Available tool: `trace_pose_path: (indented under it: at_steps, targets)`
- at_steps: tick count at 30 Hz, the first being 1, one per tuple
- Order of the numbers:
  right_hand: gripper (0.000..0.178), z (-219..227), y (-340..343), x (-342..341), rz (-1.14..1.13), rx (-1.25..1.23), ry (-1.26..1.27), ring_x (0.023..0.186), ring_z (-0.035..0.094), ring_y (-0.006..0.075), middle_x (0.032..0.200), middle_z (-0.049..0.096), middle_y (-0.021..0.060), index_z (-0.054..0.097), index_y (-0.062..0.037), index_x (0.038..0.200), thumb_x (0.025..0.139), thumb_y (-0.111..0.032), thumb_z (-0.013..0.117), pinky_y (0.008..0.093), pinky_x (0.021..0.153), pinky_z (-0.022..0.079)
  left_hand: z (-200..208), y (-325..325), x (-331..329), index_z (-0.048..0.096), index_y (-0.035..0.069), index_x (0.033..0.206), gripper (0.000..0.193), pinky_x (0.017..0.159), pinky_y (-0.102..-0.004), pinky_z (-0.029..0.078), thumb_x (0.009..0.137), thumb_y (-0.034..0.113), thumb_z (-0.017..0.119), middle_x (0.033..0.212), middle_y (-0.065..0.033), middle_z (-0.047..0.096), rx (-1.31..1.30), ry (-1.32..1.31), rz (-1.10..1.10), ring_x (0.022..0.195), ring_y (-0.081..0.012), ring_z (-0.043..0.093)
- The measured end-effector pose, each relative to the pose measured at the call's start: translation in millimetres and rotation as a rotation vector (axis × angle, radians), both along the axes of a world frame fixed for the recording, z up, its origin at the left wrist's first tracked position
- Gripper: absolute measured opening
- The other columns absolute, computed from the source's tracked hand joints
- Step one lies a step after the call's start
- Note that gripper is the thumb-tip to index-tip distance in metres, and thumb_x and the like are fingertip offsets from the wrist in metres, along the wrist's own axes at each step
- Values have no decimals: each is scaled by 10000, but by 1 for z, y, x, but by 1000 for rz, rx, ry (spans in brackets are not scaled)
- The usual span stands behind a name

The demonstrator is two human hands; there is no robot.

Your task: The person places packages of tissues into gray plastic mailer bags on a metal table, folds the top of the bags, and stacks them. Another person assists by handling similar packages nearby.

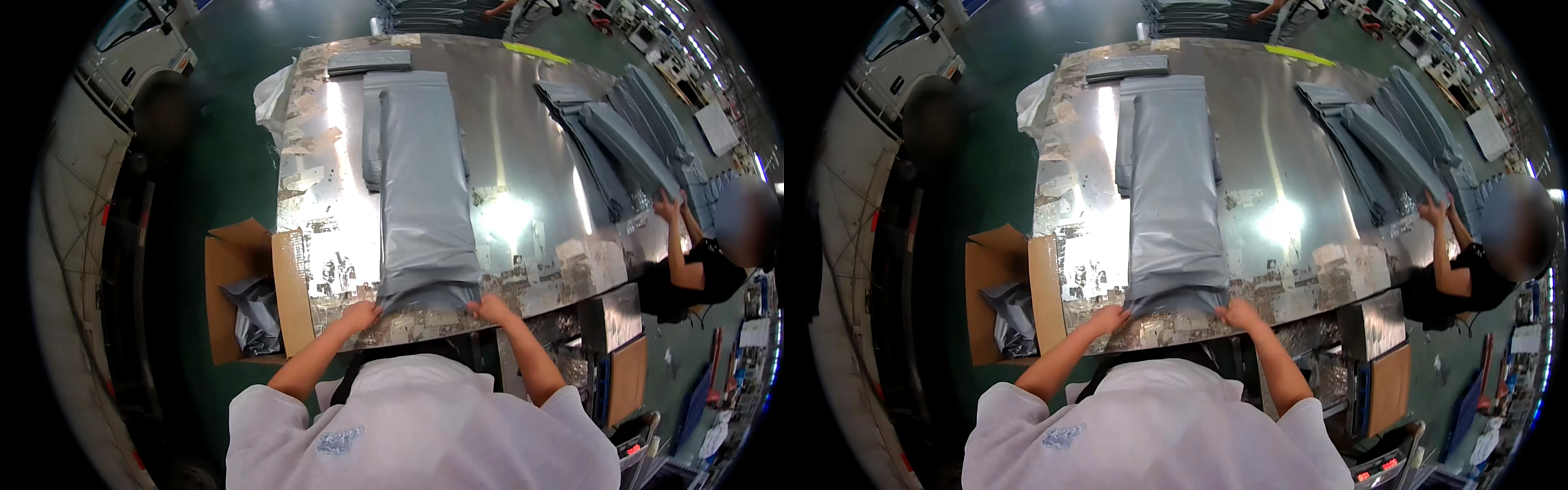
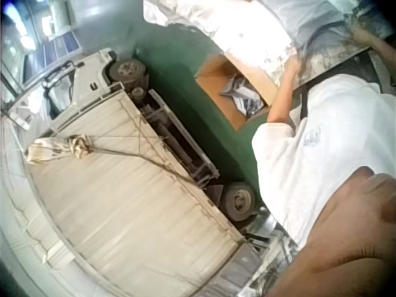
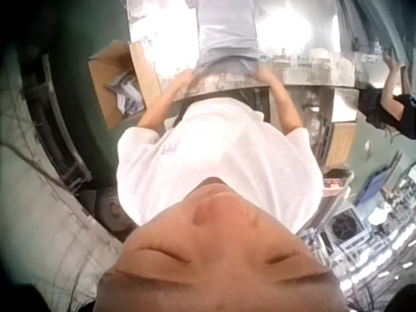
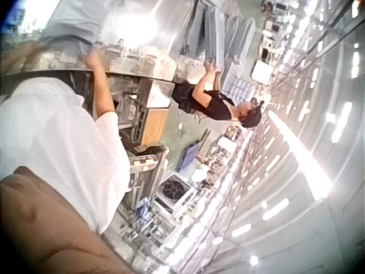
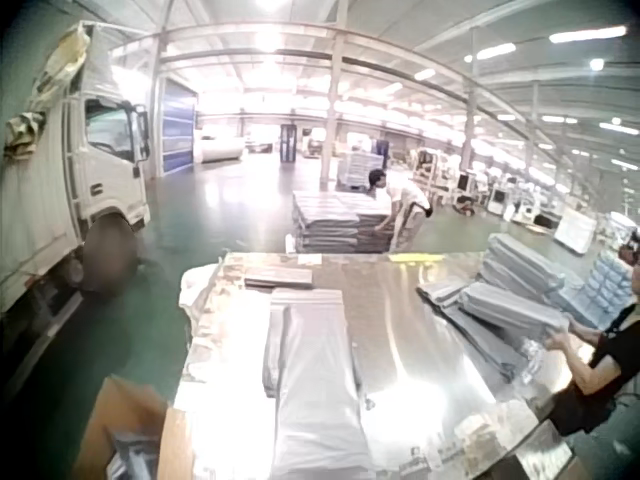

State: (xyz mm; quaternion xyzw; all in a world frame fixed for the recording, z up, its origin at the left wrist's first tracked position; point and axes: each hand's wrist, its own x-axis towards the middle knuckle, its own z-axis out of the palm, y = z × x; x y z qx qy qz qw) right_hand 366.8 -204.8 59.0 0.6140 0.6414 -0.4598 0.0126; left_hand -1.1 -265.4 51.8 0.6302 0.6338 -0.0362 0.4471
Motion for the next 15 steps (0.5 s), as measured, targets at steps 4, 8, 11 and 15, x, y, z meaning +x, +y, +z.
trace_pose_path:
  at_steps: [4, 8, 11, 15]
  targets:
    - [413, -18, -78, 23, -91, -25, 196, 652, 587, 225, 597, 582, 131, 585, -30, 612, 734, -424, 613, 327, 642, 451, 19, -56, -25, 594, 76, 601, 518, 594, -359, 435, 835, 478, 366, 558, -99, 550, -261, -63, -48, 591, -263, 564]
    - [429, -30, -74, 3, -339, 308, 211, 654, 596, 201, 677, 612, 122, 558, 6, 860, 722, -392, 640, 316, 639, 463, 19, -47, 7, 599, 67, 718, 378, 601, -339, 434, 835, 395, 453, 660, -89, 582, 149, -211, -75, 650, -251, 570]
    - [325, -19, -48, -11, -302, 40, 152, 567, 562, 127, 629, 603, 72, 581, 17, 832, 776, -302, 604, 262, 545, 447, 38, 4, 82, 545, 76, 881, 198, 637, -358, 439, 790, 252, 536, 816, -97, 569, 463, -328, -188, 763, -280, 557]
    - [196, -13, -35, -25, -270, -53, 353, 555, 578, 133, 674, 617, 68, 575, 14, 834, 824, -172, 516, 256, 499, 435, 24, 41, 149, 518, 79, 911, 193, 674, -375, 427, 737, 141, 574, 900, -101, 533, 678, -434, -257, 827, -297, 530]
